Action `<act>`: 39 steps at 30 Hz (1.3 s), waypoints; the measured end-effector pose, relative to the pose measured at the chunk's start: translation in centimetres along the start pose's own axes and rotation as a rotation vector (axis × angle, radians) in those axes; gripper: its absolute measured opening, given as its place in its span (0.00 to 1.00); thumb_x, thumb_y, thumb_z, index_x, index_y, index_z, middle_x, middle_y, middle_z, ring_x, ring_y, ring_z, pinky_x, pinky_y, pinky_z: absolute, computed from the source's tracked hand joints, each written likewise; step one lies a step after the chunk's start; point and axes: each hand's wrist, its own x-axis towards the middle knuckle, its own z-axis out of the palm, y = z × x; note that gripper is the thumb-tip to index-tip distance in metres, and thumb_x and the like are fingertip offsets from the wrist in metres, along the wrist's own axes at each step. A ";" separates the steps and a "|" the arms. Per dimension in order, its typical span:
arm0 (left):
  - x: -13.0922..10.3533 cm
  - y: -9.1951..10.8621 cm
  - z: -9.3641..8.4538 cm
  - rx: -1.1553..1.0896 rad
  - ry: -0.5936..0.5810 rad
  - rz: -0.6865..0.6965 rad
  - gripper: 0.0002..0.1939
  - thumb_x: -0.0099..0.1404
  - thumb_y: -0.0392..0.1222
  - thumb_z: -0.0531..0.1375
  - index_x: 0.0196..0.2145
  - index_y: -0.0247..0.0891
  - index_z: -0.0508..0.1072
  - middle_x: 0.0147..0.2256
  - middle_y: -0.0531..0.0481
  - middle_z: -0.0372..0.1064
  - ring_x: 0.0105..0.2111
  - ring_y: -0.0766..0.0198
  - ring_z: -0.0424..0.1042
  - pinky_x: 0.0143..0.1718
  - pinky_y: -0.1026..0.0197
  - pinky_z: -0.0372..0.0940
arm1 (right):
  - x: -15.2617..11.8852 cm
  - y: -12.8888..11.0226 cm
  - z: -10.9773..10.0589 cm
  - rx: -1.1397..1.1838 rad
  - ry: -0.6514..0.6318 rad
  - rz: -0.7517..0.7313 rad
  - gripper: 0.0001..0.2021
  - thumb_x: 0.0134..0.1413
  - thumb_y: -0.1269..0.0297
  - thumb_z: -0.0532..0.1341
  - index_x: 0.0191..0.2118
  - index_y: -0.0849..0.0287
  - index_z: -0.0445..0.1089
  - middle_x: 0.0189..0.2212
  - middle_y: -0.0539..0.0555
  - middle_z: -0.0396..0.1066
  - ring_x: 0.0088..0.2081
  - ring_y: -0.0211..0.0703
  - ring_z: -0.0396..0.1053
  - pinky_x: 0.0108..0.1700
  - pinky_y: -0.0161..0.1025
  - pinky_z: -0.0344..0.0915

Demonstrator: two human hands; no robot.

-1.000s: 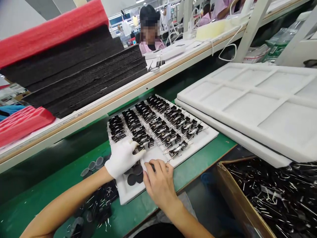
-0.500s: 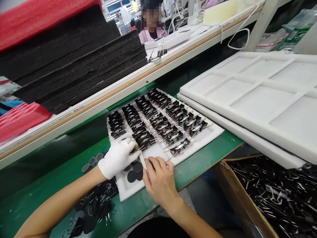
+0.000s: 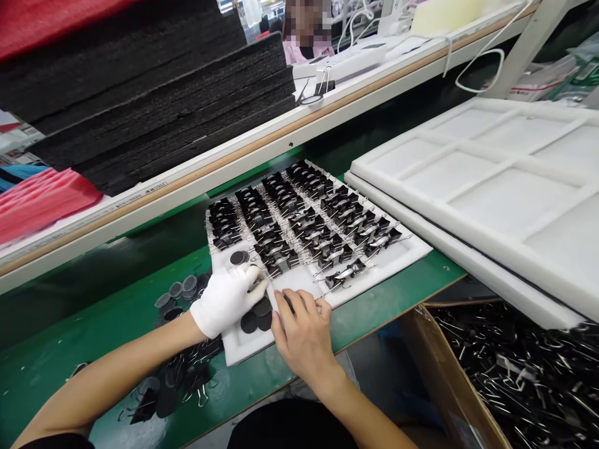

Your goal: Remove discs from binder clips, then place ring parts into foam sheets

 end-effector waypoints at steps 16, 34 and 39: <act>-0.1 0.0 -1.1 0.080 -0.103 -0.018 0.24 0.75 0.58 0.49 0.43 0.35 0.73 0.36 0.38 0.72 0.36 0.47 0.74 0.36 0.51 0.63 | -0.2 -0.2 -0.6 0.017 -0.038 0.042 0.18 0.69 0.66 0.53 0.60 0.59 0.69 0.53 0.61 0.75 0.56 0.55 0.69 0.53 0.52 0.55; -4.7 -7.0 -1.2 -0.490 0.180 -0.215 0.14 0.70 0.38 0.54 0.52 0.41 0.71 0.47 0.47 0.76 0.42 0.59 0.77 0.45 0.57 0.70 | 1.1 0.6 -2.3 0.421 0.115 -0.040 0.16 0.66 0.74 0.60 0.56 0.54 0.72 0.47 0.58 0.74 0.49 0.47 0.74 0.46 0.43 0.77; -9.7 -11.8 -1.5 -0.502 0.085 -0.292 0.16 0.71 0.42 0.54 0.53 0.45 0.75 0.46 0.51 0.75 0.43 0.60 0.76 0.48 0.59 0.68 | 1.5 0.4 -1.2 0.575 -0.081 0.051 0.13 0.69 0.69 0.59 0.54 0.52 0.73 0.49 0.58 0.72 0.45 0.44 0.76 0.37 0.37 0.77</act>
